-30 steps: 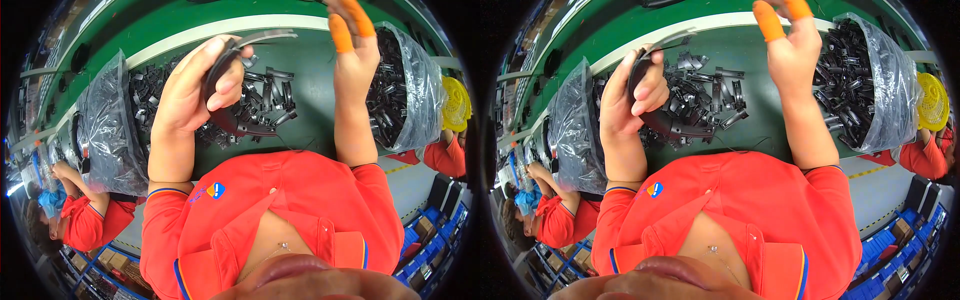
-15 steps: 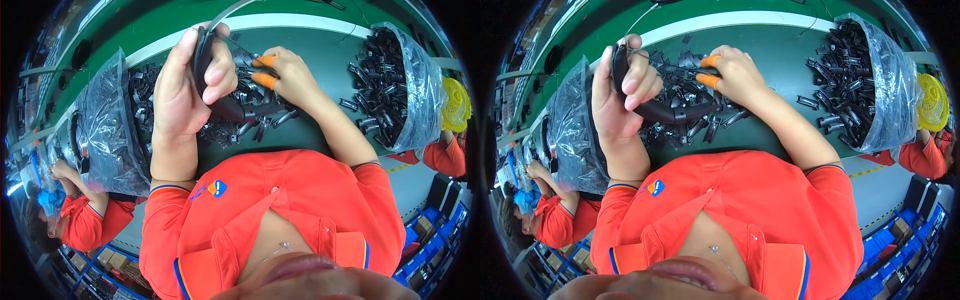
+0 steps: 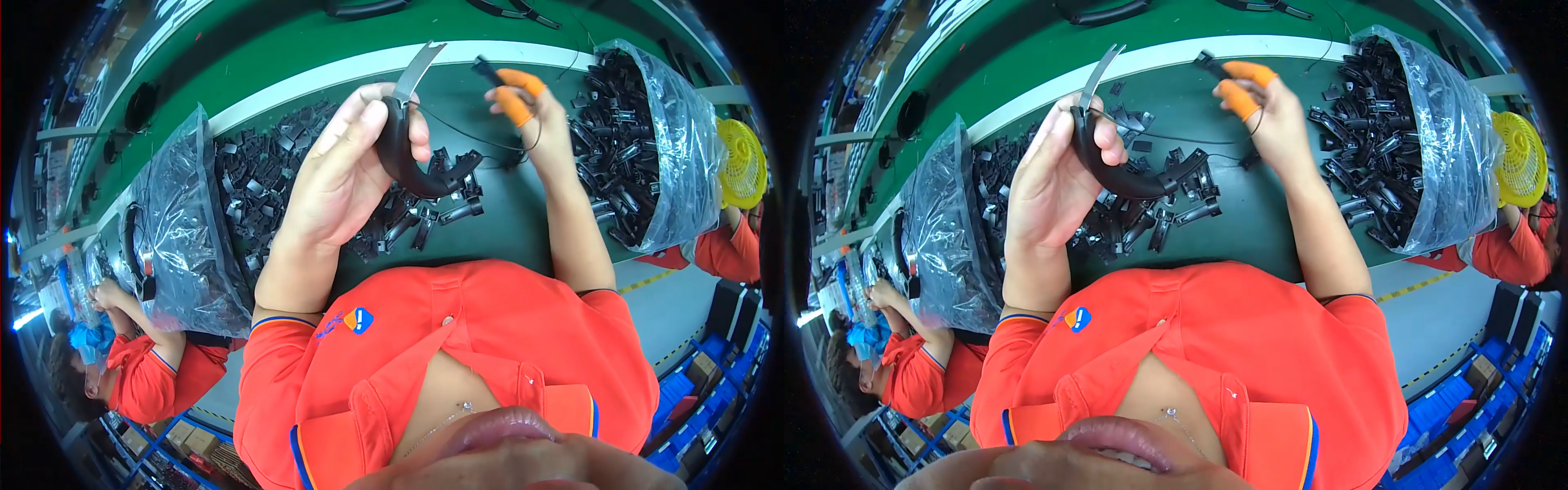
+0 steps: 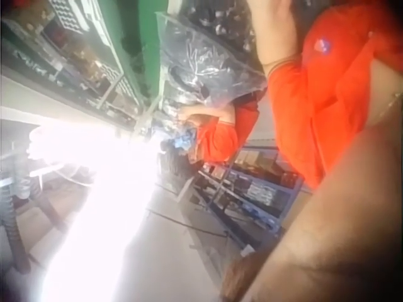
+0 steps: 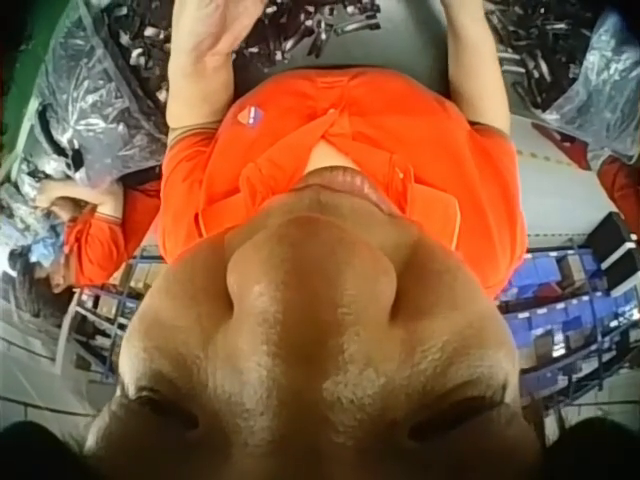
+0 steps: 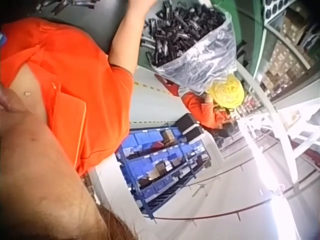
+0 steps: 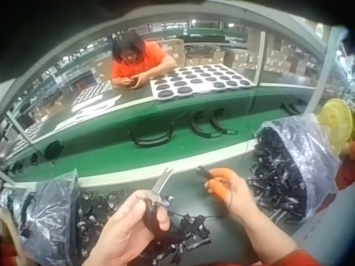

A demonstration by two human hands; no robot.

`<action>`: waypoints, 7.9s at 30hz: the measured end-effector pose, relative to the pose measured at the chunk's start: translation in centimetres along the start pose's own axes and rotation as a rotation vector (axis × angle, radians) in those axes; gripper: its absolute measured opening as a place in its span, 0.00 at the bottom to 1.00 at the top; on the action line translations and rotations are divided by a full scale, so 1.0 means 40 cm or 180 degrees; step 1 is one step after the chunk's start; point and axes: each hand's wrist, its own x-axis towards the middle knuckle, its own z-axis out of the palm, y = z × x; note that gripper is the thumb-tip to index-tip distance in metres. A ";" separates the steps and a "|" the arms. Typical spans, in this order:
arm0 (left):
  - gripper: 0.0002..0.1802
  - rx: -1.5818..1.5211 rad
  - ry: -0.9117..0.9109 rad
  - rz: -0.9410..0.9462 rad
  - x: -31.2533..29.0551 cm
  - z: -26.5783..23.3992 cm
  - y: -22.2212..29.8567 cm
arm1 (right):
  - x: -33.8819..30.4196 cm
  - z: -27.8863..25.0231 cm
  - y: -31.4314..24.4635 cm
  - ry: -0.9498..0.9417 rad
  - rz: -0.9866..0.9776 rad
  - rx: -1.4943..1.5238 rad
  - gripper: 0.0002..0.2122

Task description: The person assembles small metal components onto curved black plastic parts by hand, taking the components from a storage bin and attaching them to the plastic parts.

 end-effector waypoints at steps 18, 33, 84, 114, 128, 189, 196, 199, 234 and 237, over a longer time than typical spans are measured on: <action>0.17 -0.0988 0.0227 -0.0376 0.038 -0.039 -0.038 | 0.005 -0.294 -0.104 0.1992 -0.0739 -0.0190 0.15; 0.19 -0.0097 0.0142 -0.0426 0.026 -0.002 -0.073 | -0.121 0.036 -0.153 -0.0502 -0.0087 0.1137 0.10; 0.17 0.0187 0.0211 -0.0542 0.027 -0.004 -0.092 | -0.116 0.035 -0.136 0.0056 -0.0282 0.0406 0.08; 0.16 0.2608 -0.0368 0.1011 0.015 -0.016 -0.107 | -0.141 0.086 -0.137 -0.0564 0.0155 0.2102 0.14; 0.11 0.2639 -0.0462 0.1062 0.014 -0.012 -0.093 | -0.168 0.099 -0.156 -0.0543 0.0460 0.2465 0.11; 0.16 0.1116 -0.1307 -0.0740 0.015 -0.022 -0.078 | -0.124 0.053 -0.147 -0.0521 0.0659 0.1392 0.07; 0.16 0.1052 -0.1454 -0.0893 0.023 -0.033 -0.058 | -0.116 0.049 -0.157 -0.0777 0.0696 0.1334 0.12; 0.16 0.0774 -0.1231 -0.0369 0.015 -0.040 -0.021 | -0.095 -0.022 -0.121 -0.0300 0.0004 0.1030 0.17; 0.18 -0.0248 0.0052 0.0731 0.028 -0.051 0.003 | -0.012 0.053 0.023 -0.0762 -0.0516 -0.1570 0.08; 0.17 -0.0129 -0.0011 0.0688 0.032 -0.038 -0.011 | -0.033 0.047 0.017 -0.0673 -0.0366 -0.1318 0.08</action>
